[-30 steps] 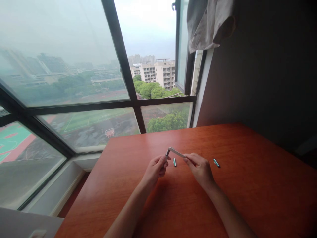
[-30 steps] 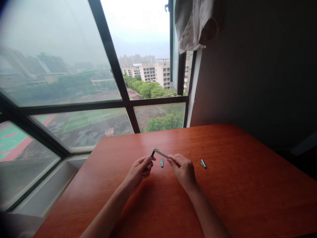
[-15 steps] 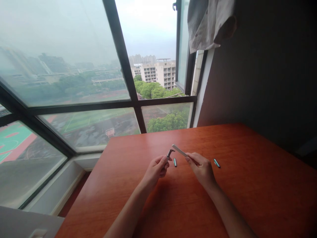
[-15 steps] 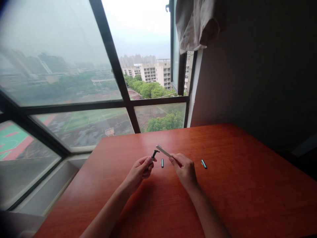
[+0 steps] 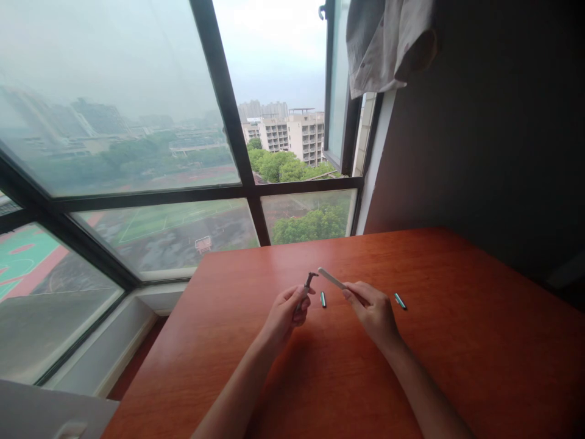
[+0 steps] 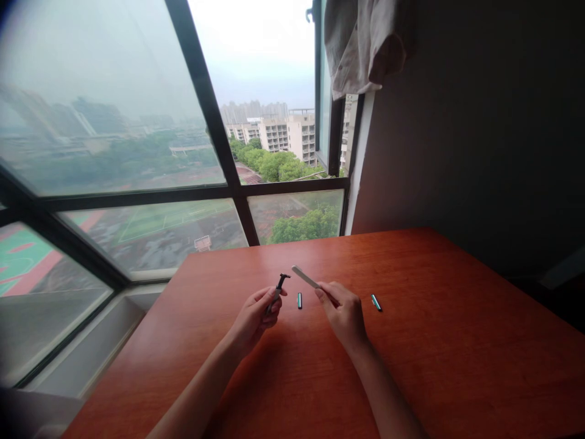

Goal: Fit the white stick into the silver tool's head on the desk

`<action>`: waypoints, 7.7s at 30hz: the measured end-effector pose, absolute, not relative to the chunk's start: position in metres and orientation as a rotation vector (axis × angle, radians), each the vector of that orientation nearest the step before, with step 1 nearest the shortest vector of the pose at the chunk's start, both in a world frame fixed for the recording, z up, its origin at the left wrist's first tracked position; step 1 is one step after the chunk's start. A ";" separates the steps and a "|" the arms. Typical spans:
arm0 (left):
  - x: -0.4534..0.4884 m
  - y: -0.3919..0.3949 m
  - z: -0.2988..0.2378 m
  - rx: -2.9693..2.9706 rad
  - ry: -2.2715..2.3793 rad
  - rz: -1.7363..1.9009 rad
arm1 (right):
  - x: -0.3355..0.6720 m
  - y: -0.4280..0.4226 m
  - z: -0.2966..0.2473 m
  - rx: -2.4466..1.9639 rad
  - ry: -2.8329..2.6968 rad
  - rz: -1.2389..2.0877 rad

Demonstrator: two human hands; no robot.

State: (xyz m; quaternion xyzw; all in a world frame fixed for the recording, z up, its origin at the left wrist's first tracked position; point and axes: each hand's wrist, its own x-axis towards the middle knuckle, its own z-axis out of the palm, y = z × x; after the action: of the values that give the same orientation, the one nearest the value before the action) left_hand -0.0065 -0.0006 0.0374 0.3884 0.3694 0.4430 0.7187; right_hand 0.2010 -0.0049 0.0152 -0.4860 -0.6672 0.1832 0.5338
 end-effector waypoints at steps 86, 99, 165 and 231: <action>-0.015 0.001 0.045 1.621 1.197 1.307 | 0.206 -0.005 0.018 -1.233 -1.750 0.398; -0.017 0.002 0.043 1.687 1.210 1.292 | 0.206 -0.006 0.019 -1.233 -1.772 0.389; -0.020 0.006 0.032 1.941 1.279 1.272 | 0.205 -0.007 0.020 -1.233 -1.782 0.429; -0.017 0.005 0.031 1.949 1.249 1.259 | 0.204 -0.006 0.018 -1.221 -1.773 0.436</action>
State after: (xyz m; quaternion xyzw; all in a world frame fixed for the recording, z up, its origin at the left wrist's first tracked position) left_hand -0.0169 0.0045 0.0307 0.7160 0.4588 0.4627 0.2504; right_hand 0.2041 -0.0059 0.0184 -0.4949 -0.7188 0.1769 0.4550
